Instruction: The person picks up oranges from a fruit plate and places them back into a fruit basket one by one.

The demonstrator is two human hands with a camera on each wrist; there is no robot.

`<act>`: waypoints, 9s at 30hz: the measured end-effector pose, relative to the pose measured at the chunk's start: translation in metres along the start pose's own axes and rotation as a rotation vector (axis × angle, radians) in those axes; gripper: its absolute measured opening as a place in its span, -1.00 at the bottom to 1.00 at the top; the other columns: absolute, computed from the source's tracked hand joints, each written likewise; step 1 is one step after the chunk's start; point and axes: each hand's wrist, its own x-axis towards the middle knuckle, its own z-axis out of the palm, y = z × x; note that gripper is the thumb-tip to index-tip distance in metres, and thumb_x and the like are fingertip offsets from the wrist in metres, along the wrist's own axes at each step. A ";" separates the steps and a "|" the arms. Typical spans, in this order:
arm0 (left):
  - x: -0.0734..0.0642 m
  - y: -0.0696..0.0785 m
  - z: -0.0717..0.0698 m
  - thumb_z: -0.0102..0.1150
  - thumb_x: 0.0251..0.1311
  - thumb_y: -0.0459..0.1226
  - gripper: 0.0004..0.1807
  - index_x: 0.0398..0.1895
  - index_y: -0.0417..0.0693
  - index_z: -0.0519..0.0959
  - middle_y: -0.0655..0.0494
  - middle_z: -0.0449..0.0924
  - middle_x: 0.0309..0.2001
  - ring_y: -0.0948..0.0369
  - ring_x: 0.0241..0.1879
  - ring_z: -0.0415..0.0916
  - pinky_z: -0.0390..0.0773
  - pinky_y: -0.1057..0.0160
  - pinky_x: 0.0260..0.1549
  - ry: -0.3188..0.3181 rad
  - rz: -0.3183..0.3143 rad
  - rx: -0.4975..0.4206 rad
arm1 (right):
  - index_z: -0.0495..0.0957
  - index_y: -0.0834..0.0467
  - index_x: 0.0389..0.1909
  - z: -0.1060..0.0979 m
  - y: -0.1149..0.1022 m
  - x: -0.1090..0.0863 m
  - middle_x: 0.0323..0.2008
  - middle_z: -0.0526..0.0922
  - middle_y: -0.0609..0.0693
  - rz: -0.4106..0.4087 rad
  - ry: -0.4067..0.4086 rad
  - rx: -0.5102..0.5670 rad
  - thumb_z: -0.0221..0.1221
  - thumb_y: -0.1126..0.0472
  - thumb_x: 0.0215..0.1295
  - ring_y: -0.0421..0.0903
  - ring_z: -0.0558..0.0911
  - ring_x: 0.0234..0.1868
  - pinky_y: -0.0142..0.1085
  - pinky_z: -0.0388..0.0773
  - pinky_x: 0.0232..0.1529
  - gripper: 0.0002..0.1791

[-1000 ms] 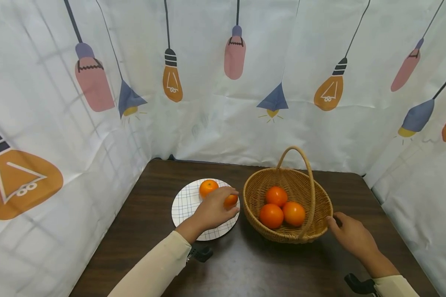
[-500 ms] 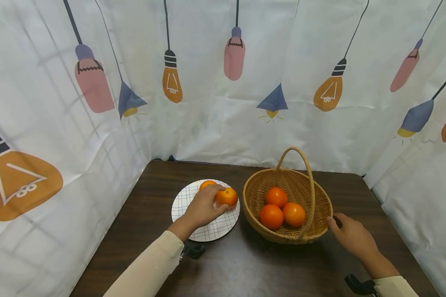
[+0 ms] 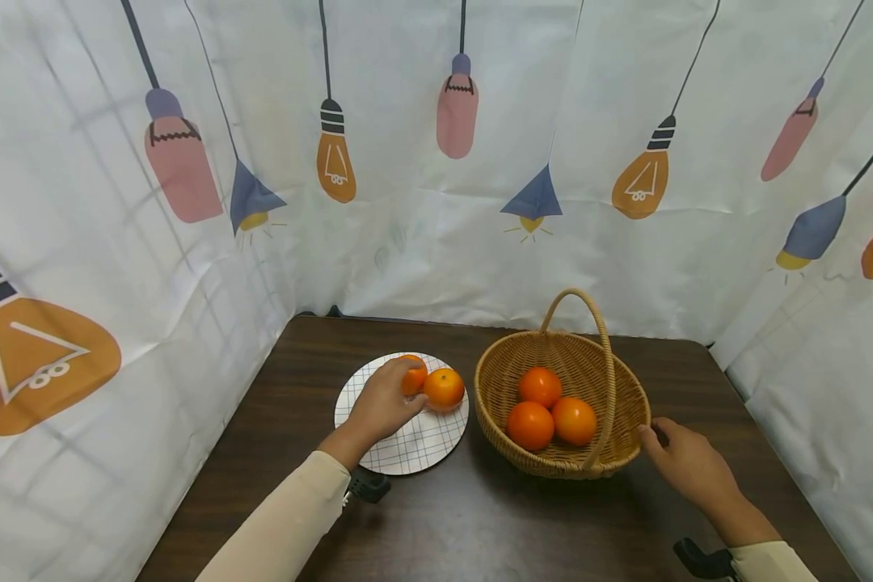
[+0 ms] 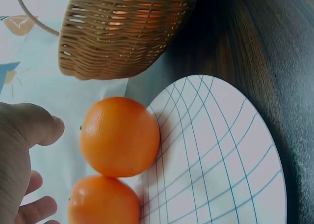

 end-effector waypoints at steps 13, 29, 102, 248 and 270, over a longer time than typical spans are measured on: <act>0.003 -0.015 0.001 0.50 0.14 -0.16 -0.31 0.33 -0.12 0.48 -0.11 0.46 0.30 -0.10 0.25 0.44 0.41 -0.16 0.26 0.032 -0.115 0.011 | 0.40 0.44 0.30 0.000 0.001 0.000 -0.07 0.70 0.23 -0.003 -0.002 0.000 -0.15 -0.28 0.58 0.04 0.69 -0.23 0.02 0.61 -0.36 -0.18; 0.012 -0.034 0.008 0.50 0.16 -0.12 -0.21 0.42 -0.14 0.39 -0.18 0.34 0.41 -0.13 0.35 0.35 0.32 -0.17 0.33 -0.025 -0.217 0.035 | 0.42 0.43 0.28 0.002 0.002 0.000 -0.10 0.71 0.20 -0.018 0.020 -0.005 -0.14 -0.26 0.59 0.02 0.69 -0.25 0.00 0.61 -0.38 -0.21; 0.016 -0.044 0.009 0.54 0.05 -0.10 -0.22 0.32 -0.10 0.41 -0.17 0.42 0.31 -0.13 0.18 0.47 0.45 -0.18 0.21 0.016 -0.183 -0.003 | 0.42 0.43 0.29 0.005 0.003 0.000 -0.09 0.71 0.19 -0.021 0.023 -0.004 -0.14 -0.25 0.59 0.02 0.70 -0.23 0.00 0.62 -0.36 -0.22; 0.026 0.101 0.041 0.36 0.28 -0.05 -0.45 0.30 0.05 0.52 0.07 0.49 0.30 0.03 0.29 0.42 0.36 -0.06 0.30 -0.082 0.179 0.074 | 0.41 0.44 0.29 0.003 0.000 -0.002 -0.08 0.71 0.23 -0.009 0.019 0.000 -0.13 -0.27 0.59 0.06 0.70 -0.22 0.05 0.62 -0.32 -0.20; 0.009 0.068 0.028 0.29 0.35 0.03 -0.44 0.30 -0.02 0.50 0.05 0.46 0.31 0.03 0.31 0.41 0.41 -0.05 0.28 -0.013 0.148 -0.017 | 0.42 0.45 0.28 0.005 0.002 -0.002 -0.08 0.71 0.24 -0.013 0.033 0.001 -0.12 -0.29 0.57 0.05 0.70 -0.24 0.03 0.62 -0.35 -0.18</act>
